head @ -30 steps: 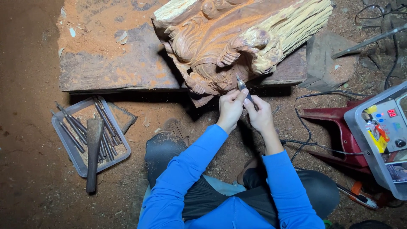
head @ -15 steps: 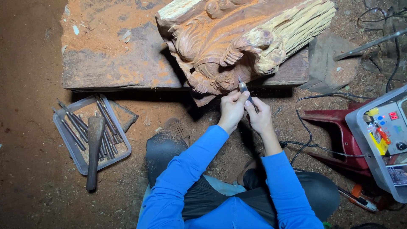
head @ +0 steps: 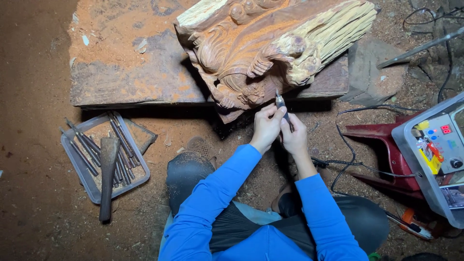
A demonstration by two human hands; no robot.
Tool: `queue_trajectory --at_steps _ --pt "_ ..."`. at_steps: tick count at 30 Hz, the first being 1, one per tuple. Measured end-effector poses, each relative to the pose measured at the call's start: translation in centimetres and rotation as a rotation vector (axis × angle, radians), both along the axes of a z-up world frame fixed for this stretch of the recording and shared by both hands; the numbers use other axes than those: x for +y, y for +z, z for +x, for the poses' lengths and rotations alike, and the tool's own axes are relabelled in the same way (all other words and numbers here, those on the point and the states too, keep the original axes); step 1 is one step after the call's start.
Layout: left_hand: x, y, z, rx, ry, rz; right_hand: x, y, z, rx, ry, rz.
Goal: Using a handheld rotary tool to carve intricate details and textures into a large wooden sculpture
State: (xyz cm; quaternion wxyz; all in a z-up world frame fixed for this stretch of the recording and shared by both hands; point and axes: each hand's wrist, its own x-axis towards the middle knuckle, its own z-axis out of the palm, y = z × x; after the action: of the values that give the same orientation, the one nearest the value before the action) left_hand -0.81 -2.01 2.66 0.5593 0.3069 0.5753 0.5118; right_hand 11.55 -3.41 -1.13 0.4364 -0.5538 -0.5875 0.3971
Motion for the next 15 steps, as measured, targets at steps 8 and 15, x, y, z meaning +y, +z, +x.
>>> queue_trajectory --at_steps 8,15 --pt "-3.1 1.3 -0.2 -0.087 -0.307 0.1 -6.2 2.6 -1.9 0.251 -0.084 -0.108" --pt "-4.9 5.7 -1.4 -0.426 -0.302 0.092 -13.6 8.0 3.1 -0.267 -0.126 0.092"
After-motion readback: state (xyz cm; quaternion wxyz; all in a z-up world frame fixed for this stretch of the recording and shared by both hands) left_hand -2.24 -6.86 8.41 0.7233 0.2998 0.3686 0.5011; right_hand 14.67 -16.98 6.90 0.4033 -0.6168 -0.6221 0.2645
